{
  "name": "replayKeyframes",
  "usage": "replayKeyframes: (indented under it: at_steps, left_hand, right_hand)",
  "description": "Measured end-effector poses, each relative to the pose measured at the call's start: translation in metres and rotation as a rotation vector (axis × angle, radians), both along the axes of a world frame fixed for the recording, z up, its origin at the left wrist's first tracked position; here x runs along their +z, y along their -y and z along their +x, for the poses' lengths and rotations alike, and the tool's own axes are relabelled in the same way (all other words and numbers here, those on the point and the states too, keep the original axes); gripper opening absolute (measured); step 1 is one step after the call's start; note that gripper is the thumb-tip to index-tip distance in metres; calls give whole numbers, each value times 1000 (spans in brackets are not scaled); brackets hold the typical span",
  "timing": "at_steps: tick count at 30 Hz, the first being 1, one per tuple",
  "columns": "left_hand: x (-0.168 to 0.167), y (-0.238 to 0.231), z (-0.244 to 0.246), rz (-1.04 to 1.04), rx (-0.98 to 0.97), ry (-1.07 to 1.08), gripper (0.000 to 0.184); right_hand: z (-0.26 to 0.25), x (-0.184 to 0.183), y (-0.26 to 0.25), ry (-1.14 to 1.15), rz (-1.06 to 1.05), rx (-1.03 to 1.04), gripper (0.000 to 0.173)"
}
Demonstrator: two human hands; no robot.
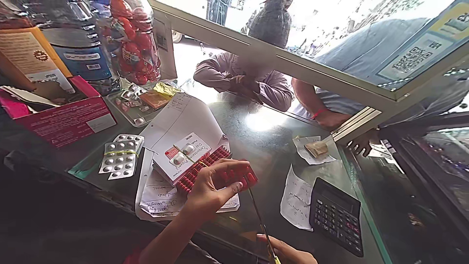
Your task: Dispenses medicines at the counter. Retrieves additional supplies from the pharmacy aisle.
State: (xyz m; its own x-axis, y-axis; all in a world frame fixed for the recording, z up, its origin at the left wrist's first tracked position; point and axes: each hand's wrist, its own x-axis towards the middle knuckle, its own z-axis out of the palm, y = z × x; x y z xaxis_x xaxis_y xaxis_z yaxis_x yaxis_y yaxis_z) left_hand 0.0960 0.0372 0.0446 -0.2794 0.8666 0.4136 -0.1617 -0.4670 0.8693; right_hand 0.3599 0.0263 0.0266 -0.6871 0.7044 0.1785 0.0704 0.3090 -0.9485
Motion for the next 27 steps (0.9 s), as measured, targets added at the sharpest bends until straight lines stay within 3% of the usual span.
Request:
replayKeyframes:
  at_steps: [3,5,10,13,15,19,23,27]
  left_hand:
    - [0,1,-3,126,431,21,38]
    - [5,6,-4,212,522,-48,38]
    - [6,11,19,129,388,-287,40]
    - [-5,11,24,-28,293,-433,41]
    - [-10,11,22,-91,126,-378,42]
    - [-13,13,21,-140,-138,-148,42]
    - [-16,19,19,-109,-51,-358,42]
    - [-11,27,17,-147,26,-472,44]
  right_hand:
    - [-3,7,-1,100,62,-24,54]
    - [-16,12,-2,221,185,-124,52]
    - [-66,20,-3,624,654,-313,55]
    - [-84,19,-6,528,1040,-541,28]
    - [-90,26,-8,419,1201,-612,19]
    - [-88,28,-22,401,1347,-491,24]
    - [-80,30,-41,350,1492,-243,25]
    - [-67,49,-62,296,1215,-105,18]
